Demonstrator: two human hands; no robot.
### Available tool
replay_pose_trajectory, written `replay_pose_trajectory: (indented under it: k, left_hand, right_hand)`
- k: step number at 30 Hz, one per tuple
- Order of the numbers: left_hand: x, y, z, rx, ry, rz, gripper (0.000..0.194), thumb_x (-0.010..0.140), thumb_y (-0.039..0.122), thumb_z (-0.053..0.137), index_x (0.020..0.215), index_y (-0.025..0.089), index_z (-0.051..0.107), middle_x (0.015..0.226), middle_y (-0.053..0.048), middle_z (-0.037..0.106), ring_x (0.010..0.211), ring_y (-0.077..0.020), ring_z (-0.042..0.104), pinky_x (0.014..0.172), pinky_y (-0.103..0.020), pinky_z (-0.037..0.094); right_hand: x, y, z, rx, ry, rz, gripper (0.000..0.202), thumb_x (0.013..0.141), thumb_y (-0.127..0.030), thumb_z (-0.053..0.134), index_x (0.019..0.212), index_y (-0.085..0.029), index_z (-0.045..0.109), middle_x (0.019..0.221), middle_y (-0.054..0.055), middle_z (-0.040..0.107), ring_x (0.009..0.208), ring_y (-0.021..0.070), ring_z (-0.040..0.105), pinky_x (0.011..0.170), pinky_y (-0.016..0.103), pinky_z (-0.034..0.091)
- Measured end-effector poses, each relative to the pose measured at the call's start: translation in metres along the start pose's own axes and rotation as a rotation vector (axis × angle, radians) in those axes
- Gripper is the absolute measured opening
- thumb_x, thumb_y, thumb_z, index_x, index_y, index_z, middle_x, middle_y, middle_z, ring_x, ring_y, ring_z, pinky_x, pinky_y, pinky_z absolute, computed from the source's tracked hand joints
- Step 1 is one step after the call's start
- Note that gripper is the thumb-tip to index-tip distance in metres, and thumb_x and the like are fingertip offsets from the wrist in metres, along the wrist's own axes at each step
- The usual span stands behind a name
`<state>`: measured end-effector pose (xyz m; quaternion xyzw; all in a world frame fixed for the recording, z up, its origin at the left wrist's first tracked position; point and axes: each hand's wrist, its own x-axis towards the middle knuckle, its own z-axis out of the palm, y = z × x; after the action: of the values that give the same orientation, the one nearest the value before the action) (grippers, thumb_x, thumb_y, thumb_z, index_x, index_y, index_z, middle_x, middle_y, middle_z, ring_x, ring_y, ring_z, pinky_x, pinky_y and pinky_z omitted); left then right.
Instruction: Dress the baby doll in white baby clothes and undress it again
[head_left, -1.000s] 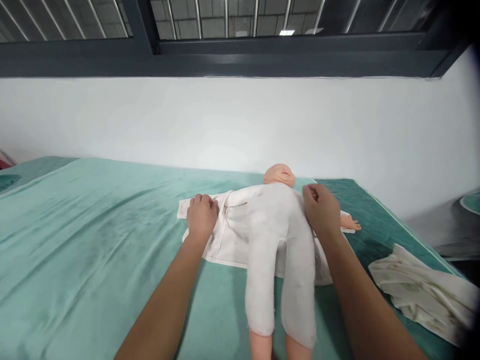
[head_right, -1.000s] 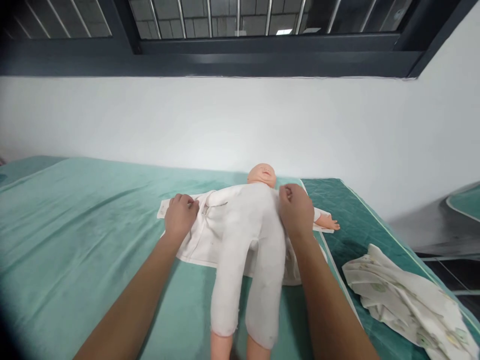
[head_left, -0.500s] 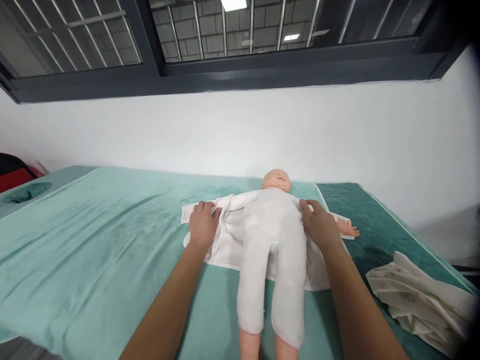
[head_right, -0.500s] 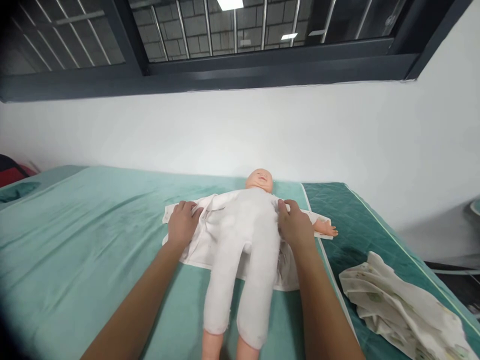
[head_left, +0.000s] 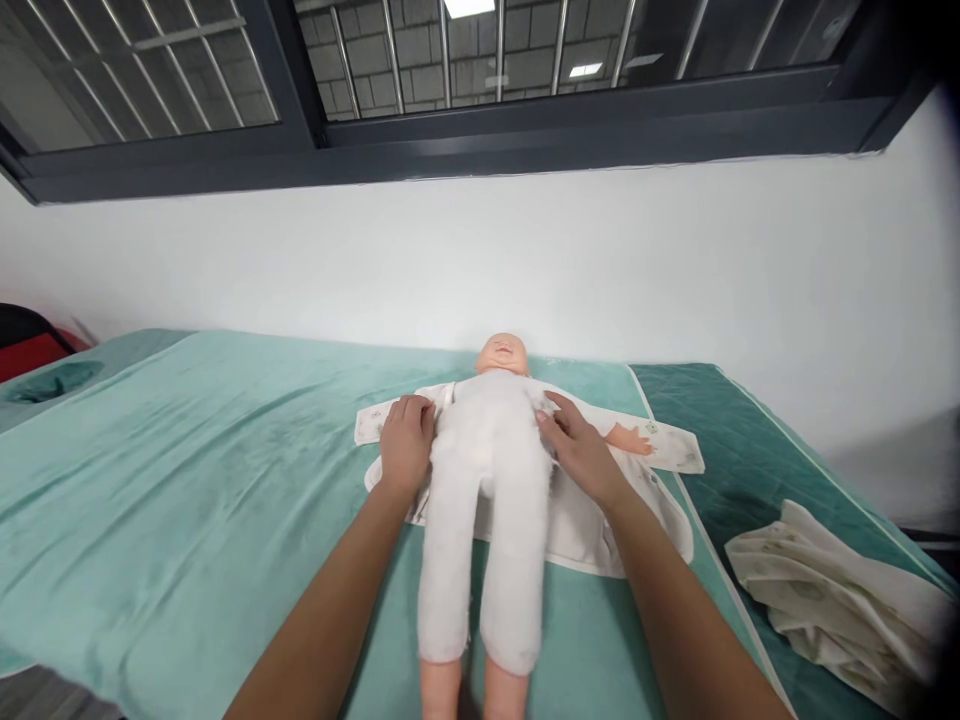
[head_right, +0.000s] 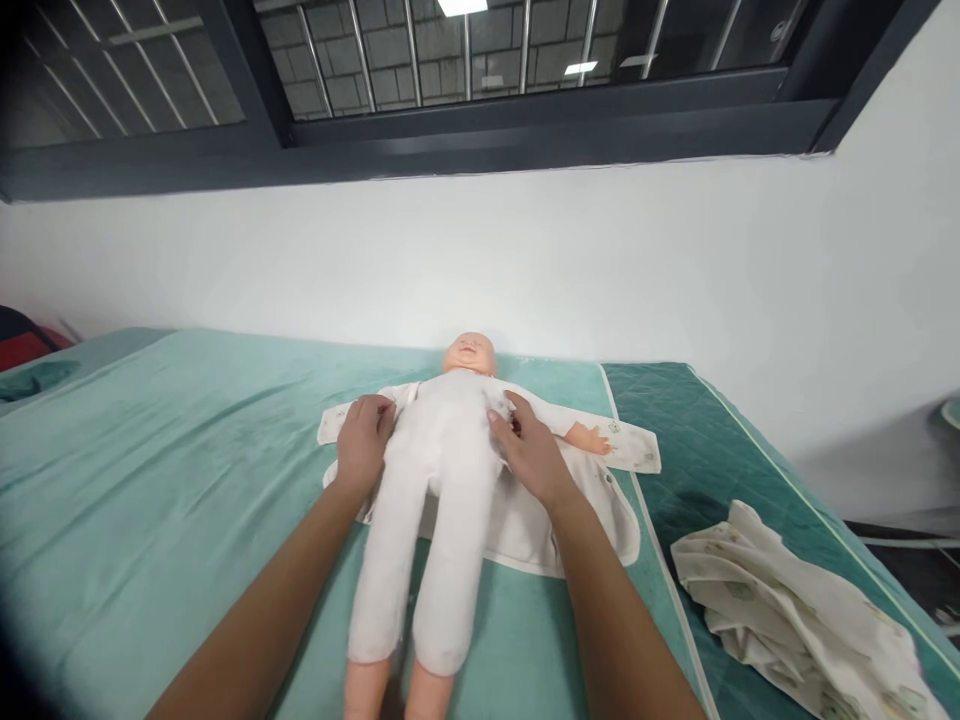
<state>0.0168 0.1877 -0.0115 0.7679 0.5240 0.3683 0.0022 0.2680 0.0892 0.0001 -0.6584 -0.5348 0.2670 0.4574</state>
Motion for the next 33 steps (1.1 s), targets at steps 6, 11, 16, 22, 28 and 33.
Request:
replay_pose_trajectory:
  k: [6, 11, 16, 22, 28, 33]
  left_hand:
    - [0.001, -0.004, 0.006, -0.086, 0.111, 0.005, 0.015, 0.095, 0.027, 0.044, 0.097, 0.021, 0.058, 0.118, -0.009, 0.063, 0.114, -0.025, 0.054, 0.099, -0.04, 0.042]
    - [0.003, -0.013, 0.009, 0.021, 0.168, -0.179, 0.025, 0.092, 0.038, 0.05, 0.104, 0.018, 0.061, 0.117, -0.013, 0.062, 0.114, -0.0309, 0.054, 0.099, -0.046, 0.042]
    - [0.004, -0.02, 0.008, -0.031, 0.064, -0.266, 0.023, 0.087, 0.037, 0.053, 0.098, 0.018, 0.062, 0.103, -0.012, 0.064, 0.103, -0.03, 0.058, 0.091, -0.043, 0.045]
    - [0.009, 0.005, -0.013, -0.271, -0.055, -0.256, 0.024, 0.09, 0.043, 0.05, 0.096, 0.021, 0.058, 0.083, -0.001, 0.065, 0.077, -0.0181, 0.06, 0.073, -0.03, 0.045]
    - [0.044, 0.049, -0.033, -0.417, -0.192, -0.171, 0.017, 0.088, 0.038, 0.055, 0.09, 0.021, 0.057, 0.082, 0.002, 0.063, 0.072, -0.014, 0.056, 0.067, -0.026, 0.043]
    - [0.036, 0.106, -0.043, -0.135, -0.378, 0.125, 0.012, 0.09, 0.023, 0.05, 0.096, 0.02, 0.06, 0.101, -0.004, 0.069, 0.089, -0.02, 0.064, 0.076, -0.03, 0.046]
  right_hand:
    - [0.008, 0.015, 0.009, 0.104, -0.096, -0.034, 0.066, 0.091, -0.063, 0.046, 0.147, -0.029, 0.037, 0.139, 0.008, 0.053, 0.124, 0.024, 0.051, 0.109, 0.04, 0.036]
    - [0.011, 0.022, 0.012, 0.146, -0.101, -0.042, 0.069, 0.09, -0.064, 0.047, 0.148, -0.028, 0.037, 0.145, 0.009, 0.048, 0.13, 0.0253, 0.046, 0.112, 0.042, 0.033]
    - [0.01, 0.02, 0.009, 0.165, -0.106, -0.022, 0.068, 0.09, -0.064, 0.048, 0.147, -0.029, 0.038, 0.136, 0.009, 0.054, 0.12, 0.026, 0.054, 0.106, 0.043, 0.039]
    - [0.01, 0.017, 0.008, 0.178, -0.12, -0.032, 0.068, 0.09, -0.063, 0.049, 0.146, -0.025, 0.04, 0.139, 0.01, 0.053, 0.125, 0.0247, 0.051, 0.108, 0.039, 0.036]
    - [0.01, 0.019, 0.01, 0.174, -0.111, -0.009, 0.071, 0.089, -0.063, 0.049, 0.147, -0.024, 0.039, 0.13, 0.011, 0.059, 0.113, 0.0236, 0.059, 0.102, 0.038, 0.042]
    - [0.012, 0.023, 0.011, 0.169, -0.083, -0.044, 0.069, 0.089, -0.062, 0.049, 0.145, -0.024, 0.042, 0.131, 0.011, 0.06, 0.113, 0.0235, 0.059, 0.102, 0.039, 0.042]
